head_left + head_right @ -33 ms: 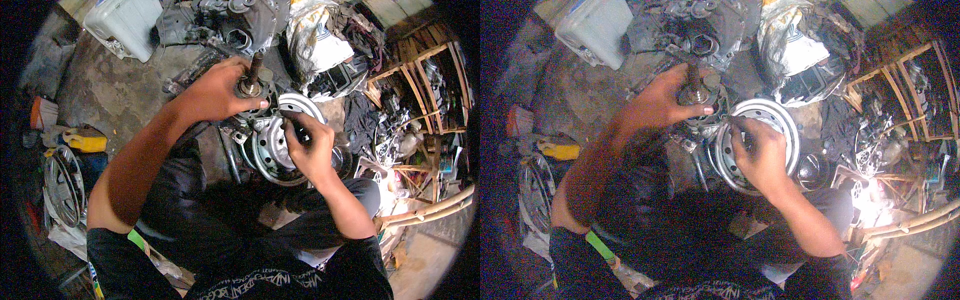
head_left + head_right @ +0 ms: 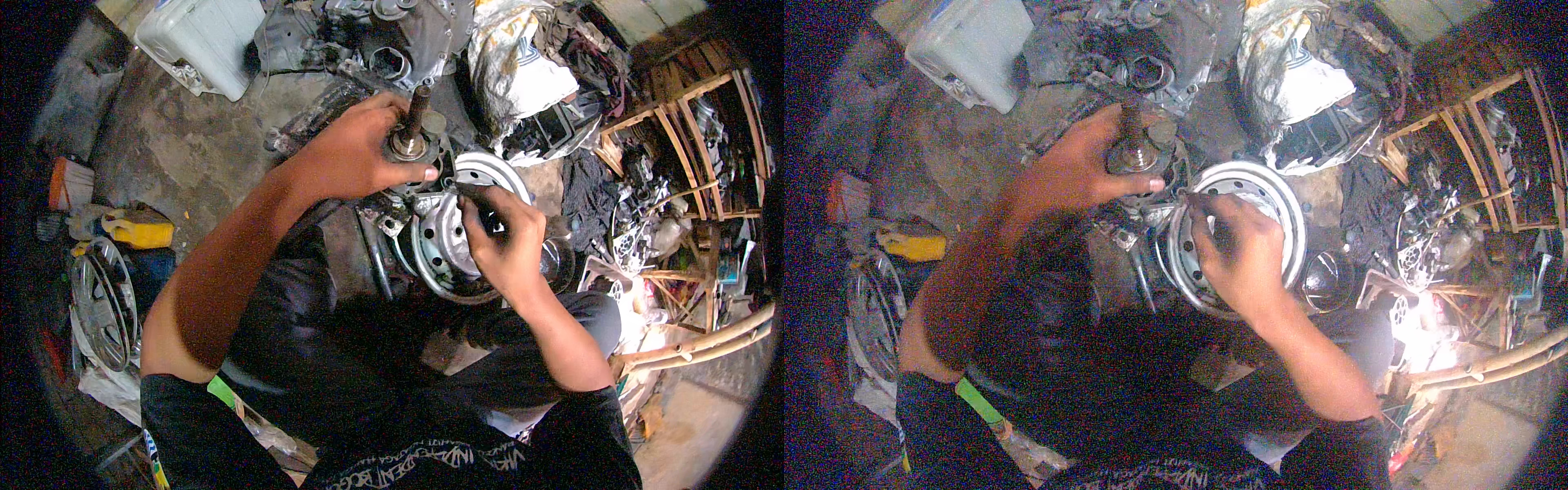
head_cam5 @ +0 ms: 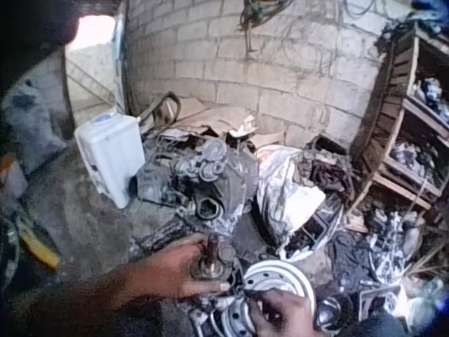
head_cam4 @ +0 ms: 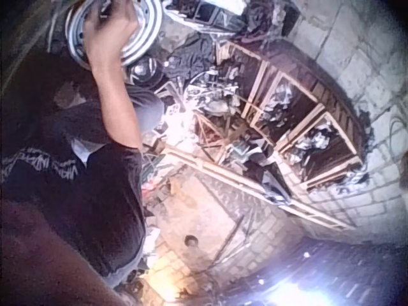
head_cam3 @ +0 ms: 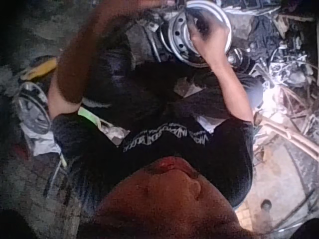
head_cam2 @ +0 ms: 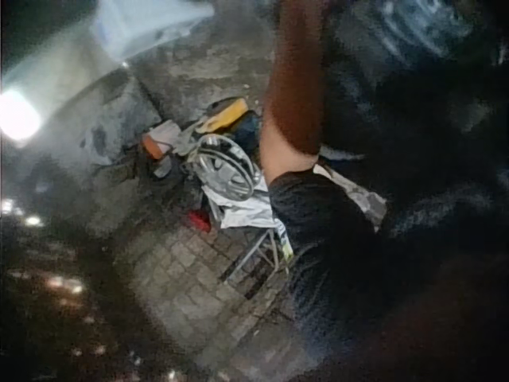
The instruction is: The person is assembling a small engine, likely from a motorcycle or similar machinery. They are seen handling various components, including a crankshaft and a flywheel, and using a hammer to tap parts into place.
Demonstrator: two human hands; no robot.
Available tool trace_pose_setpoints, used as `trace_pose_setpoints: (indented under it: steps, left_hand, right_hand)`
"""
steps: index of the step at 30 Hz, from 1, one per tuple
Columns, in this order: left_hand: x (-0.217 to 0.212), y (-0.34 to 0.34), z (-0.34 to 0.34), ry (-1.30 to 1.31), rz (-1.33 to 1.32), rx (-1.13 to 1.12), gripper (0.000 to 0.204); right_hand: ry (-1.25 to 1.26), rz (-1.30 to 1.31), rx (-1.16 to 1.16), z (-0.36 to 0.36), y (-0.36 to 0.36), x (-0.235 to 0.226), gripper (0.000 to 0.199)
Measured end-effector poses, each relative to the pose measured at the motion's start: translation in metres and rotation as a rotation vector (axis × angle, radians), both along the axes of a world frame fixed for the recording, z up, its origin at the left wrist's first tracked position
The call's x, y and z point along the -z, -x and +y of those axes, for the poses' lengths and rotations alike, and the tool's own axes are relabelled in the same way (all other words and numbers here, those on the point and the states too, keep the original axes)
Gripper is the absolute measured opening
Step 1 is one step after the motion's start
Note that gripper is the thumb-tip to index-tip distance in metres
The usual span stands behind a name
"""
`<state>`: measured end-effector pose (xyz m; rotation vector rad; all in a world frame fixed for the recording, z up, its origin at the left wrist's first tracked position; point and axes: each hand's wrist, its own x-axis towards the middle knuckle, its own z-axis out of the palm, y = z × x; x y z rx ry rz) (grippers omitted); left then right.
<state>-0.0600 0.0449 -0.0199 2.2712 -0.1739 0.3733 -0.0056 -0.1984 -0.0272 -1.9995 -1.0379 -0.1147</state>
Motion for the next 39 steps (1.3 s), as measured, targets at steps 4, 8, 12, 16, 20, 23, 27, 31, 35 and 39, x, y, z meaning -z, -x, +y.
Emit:
trace_pose_setpoints:
  steps: [4, 8, 12, 16, 20, 23, 27, 31, 35, 39]
  left_hand:
    - [0.004, -0.001, 0.004, -0.061, -0.021, 0.058, 0.046]
    - [0.006, -0.001, 0.002, -0.078, -0.05, 0.022, 0.039]
    - [0.003, -0.002, 0.003, -0.038, 0.017, 0.044, 0.038]
    - [-0.002, -0.001, 0.002, -0.01, 0.056, 0.027, 0.04]
    - [0.002, 0.0, 0.002, 0.001, 0.035, 0.009, 0.043]
    - [0.004, 0.005, 0.001, -0.111, 0.049, -0.059, 0.047]
    - [0.001, 0.005, 0.001, -0.071, 0.081, -0.046, 0.05]
    - [0.0, 0.004, 0.002, -0.064, 0.068, -0.013, 0.049]
    - [0.001, 0.002, 0.004, -0.03, 0.067, -0.001, 0.045]
    - [0.0, 0.002, 0.004, -0.078, 0.048, 0.017, 0.042]
  right_hand:
    - [0.015, -0.012, 0.035, 0.004, 0.001, 0.001, 0.013]
    - [0.006, 0.005, 0.048, 0.007, 0.003, 0.004, 0.013]
    - [-0.014, 0.045, 0.064, 0.01, 0.002, 0.009, 0.011]
    - [-0.019, 0.087, 0.111, 0.008, 0.004, 0.007, 0.011]
    - [-0.055, 0.018, 0.066, 0.007, 0.0, 0.025, 0.015]
    - [-0.041, 0.009, 0.048, 0.008, 0.003, 0.026, 0.016]
    - [-0.029, -0.029, 0.029, 0.007, 0.003, 0.025, 0.017]
    - [-0.029, -0.056, 0.028, 0.005, 0.007, 0.03, 0.018]
    - [-0.056, -0.095, 0.023, 0.006, 0.005, 0.036, 0.018]
    - [-0.069, -0.075, 0.025, 0.01, 0.007, 0.032, 0.017]
